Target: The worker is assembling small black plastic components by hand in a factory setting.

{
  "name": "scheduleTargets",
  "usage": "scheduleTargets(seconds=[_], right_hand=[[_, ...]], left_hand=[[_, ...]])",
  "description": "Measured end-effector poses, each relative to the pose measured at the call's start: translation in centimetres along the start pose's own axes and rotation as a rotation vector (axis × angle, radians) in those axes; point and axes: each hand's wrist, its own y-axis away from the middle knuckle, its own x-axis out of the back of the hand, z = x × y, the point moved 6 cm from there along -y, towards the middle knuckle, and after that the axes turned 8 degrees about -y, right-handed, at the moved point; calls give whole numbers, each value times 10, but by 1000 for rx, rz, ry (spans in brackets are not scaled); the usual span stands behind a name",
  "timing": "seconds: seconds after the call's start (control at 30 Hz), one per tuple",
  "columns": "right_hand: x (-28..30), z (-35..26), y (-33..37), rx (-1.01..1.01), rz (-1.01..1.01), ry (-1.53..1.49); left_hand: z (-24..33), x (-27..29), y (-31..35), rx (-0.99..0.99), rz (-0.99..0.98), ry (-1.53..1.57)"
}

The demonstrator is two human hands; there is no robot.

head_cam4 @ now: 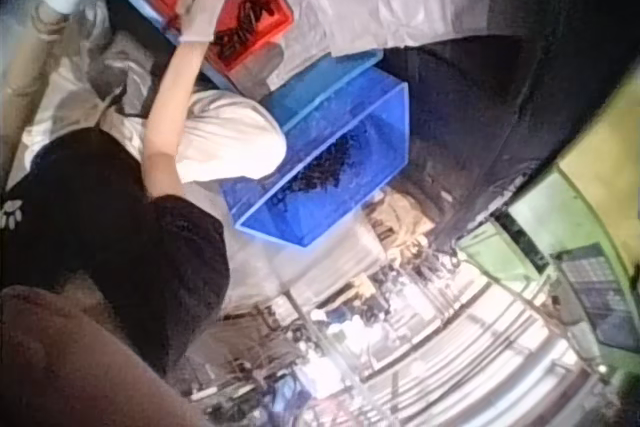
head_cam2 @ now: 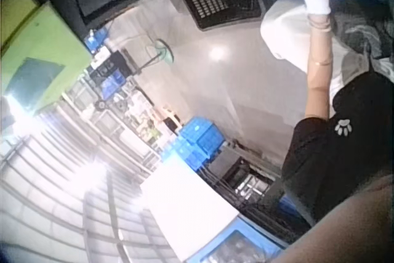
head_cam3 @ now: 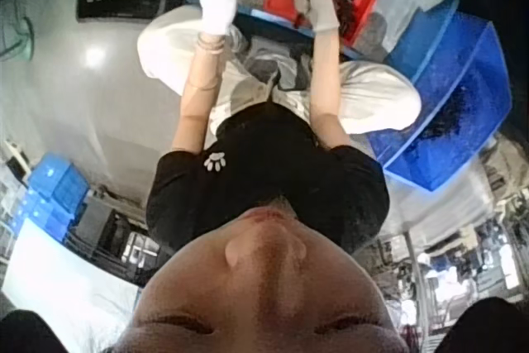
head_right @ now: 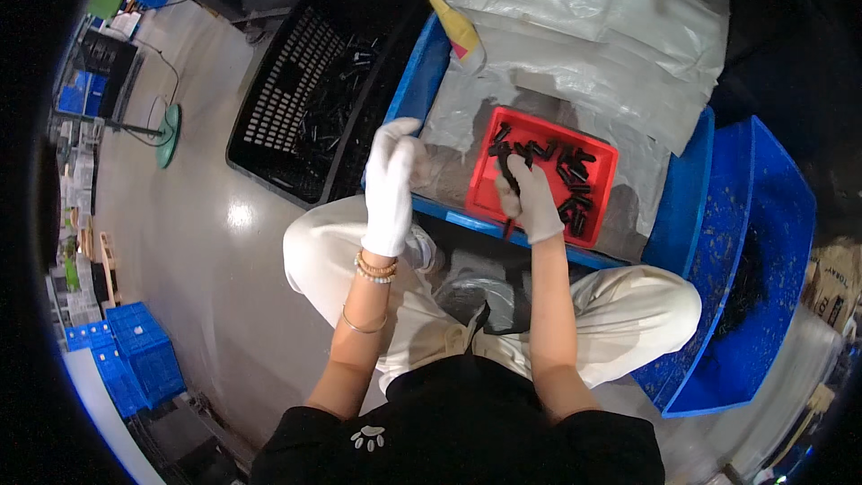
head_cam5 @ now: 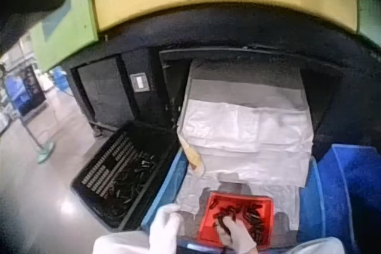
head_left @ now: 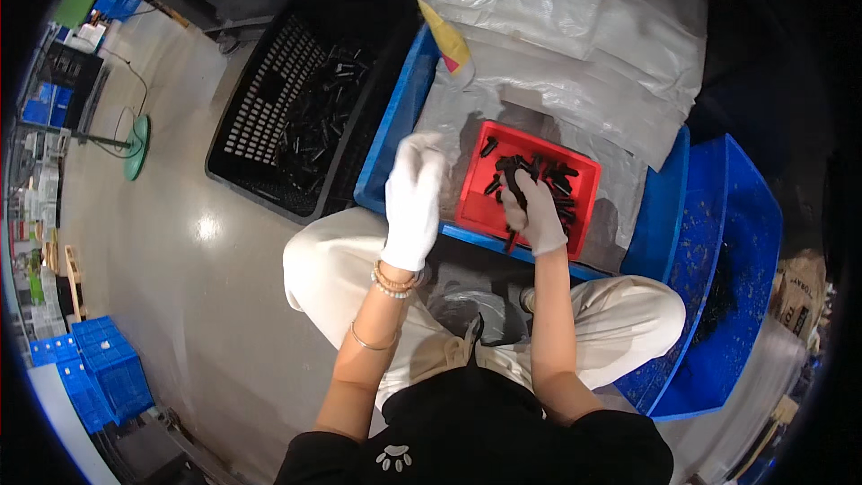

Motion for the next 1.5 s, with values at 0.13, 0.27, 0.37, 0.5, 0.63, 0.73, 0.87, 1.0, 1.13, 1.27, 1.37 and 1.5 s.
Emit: scheduleTargets(seconds=[0.13,0.27,0.37,0.5,0.63,0.73,0.87,1.0,1.13,1.27,1.37,1.5], right_hand=[[-52,-7,52,-144,-332,-530],[-68,-4,71,-98,-438,-528],[-80,-8,87,-181,-576,-776],[-93,-12,106,-290,-839,-1077],[-100,-19,115,-314,-956,-1179],[-106,-21,118,-295,-937,-1178],[-107,-15,114,-251,-717,-1008],[-94,-18,100,204,-52,-314],[-105,-41,89,694,194,-395],[-188,-58,46,949,-224,497],[-176,-50,-16,590,-375,675],[-69,-52,-70,534,8,1060]], left_hand=[[17,-31,15,-167,-170,-209],[33,-38,24,-223,-239,-285],[34,-37,27,-245,-244,-163],[41,-40,31,-102,-491,104],[42,-40,31,29,-614,270],[39,-38,29,-120,-599,162],[34,-34,29,-146,-512,206],[44,-13,27,-333,-91,-200],[45,20,46,-496,446,-19],[50,43,57,-718,459,129],[57,39,50,-571,453,221],[55,40,41,-450,361,362]])
